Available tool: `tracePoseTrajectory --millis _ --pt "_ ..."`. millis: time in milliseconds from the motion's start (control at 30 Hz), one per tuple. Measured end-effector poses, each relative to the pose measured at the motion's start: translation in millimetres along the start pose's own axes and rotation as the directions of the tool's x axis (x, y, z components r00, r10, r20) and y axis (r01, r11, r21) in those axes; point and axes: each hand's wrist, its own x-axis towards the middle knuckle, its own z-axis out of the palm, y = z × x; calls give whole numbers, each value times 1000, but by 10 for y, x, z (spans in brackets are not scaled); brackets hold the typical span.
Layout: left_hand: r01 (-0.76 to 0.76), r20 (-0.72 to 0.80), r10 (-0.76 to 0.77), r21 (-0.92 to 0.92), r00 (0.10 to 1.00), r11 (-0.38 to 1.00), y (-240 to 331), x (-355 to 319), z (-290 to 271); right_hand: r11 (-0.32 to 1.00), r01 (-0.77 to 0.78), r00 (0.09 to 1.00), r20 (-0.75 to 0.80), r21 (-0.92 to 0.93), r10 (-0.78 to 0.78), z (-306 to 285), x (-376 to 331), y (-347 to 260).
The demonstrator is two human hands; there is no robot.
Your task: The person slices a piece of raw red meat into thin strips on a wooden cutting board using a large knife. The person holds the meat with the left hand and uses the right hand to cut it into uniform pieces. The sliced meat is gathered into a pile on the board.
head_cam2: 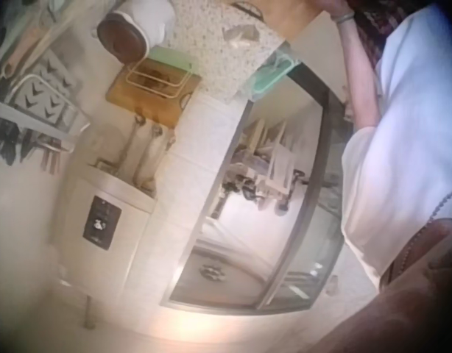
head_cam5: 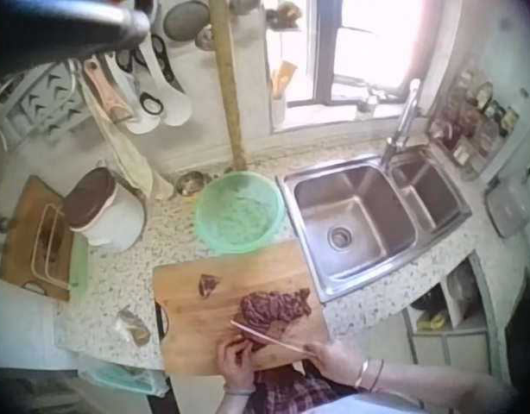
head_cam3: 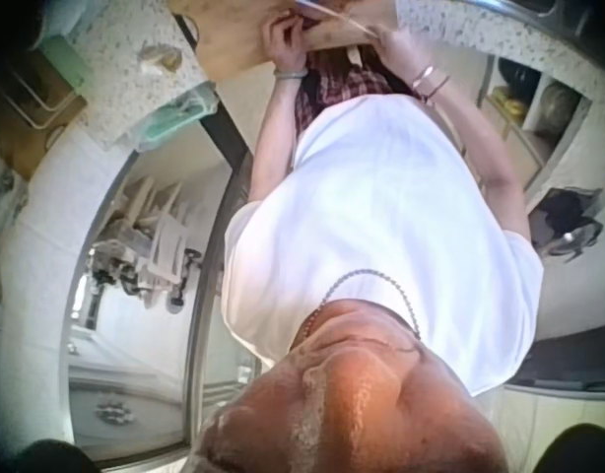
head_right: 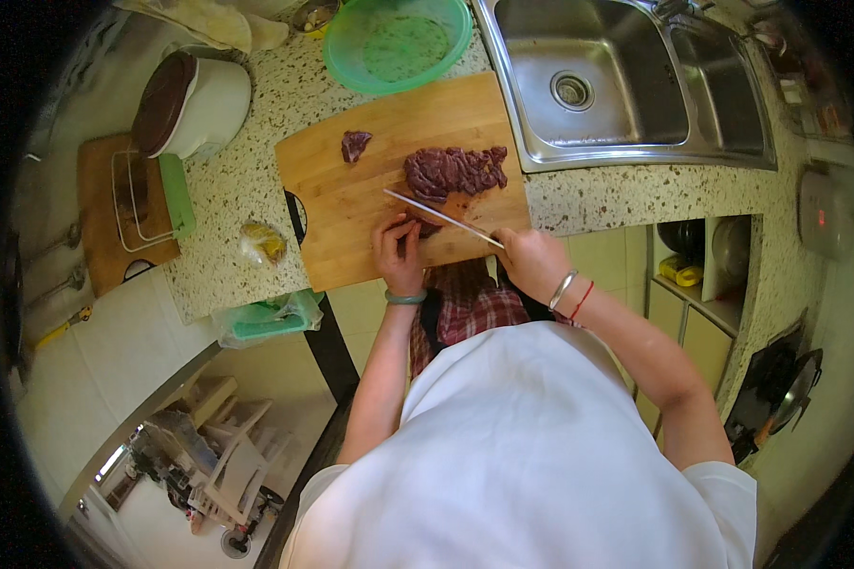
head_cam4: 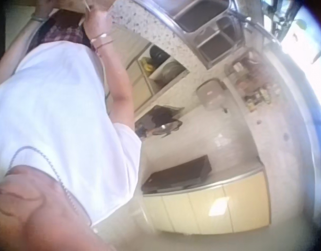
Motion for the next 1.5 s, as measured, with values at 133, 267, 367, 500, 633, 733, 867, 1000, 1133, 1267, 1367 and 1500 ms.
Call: tracePoseTrajectory --millis 133,267,367,500,633,733,867,1000,1133,1267,1367,1500 --pt "-70 -7 70 55 998 996 -26 -2 12 1000 -15 999 28 -18 15 104 -152 -44" --pt "-70 19 68 117 997 991 -56 -25 -4 999 -18 999 37 -43 19 209 -223 -64" --pt "-81 31 78 123 996 989 -82 -43 -11 998 -36 998 49 -41 38 233 -240 -111" --pt "-102 49 96 145 994 984 -66 -37 -25 995 -45 995 80 -87 52 258 -239 -145" --pt "-120 58 112 165 992 979 -60 -13 -27 988 -53 991 112 -147 70 261 -223 -205" --pt "-116 57 107 169 993 979 -48 -9 -27 987 -49 990 123 -150 68 265 -221 -230" --pt "-138 52 131 167 990 976 -41 1 -15 985 -45 987 144 -164 70 237 -208 -254" --pt "-157 46 151 182 987 971 -68 -11 -14 990 -42 986 154 -133 63 212 -164 -277" --pt "-103 74 92 167 993 981 -100 -47 -30 991 -48 987 148 -126 66 214 -35 -356" --pt "-112 70 101 166 992 980 -87 -28 -27 993 -22 990 137 -118 38 229 211 -500" --pt "-95 71 84 179 994 979 -52 -24 -22 992 -7 988 150 -124 26 244 323 -537" --pt "-125 45 118 238 992 963 -64 -25 -10 988 -43 981 179 -148 69 215 123 -412"
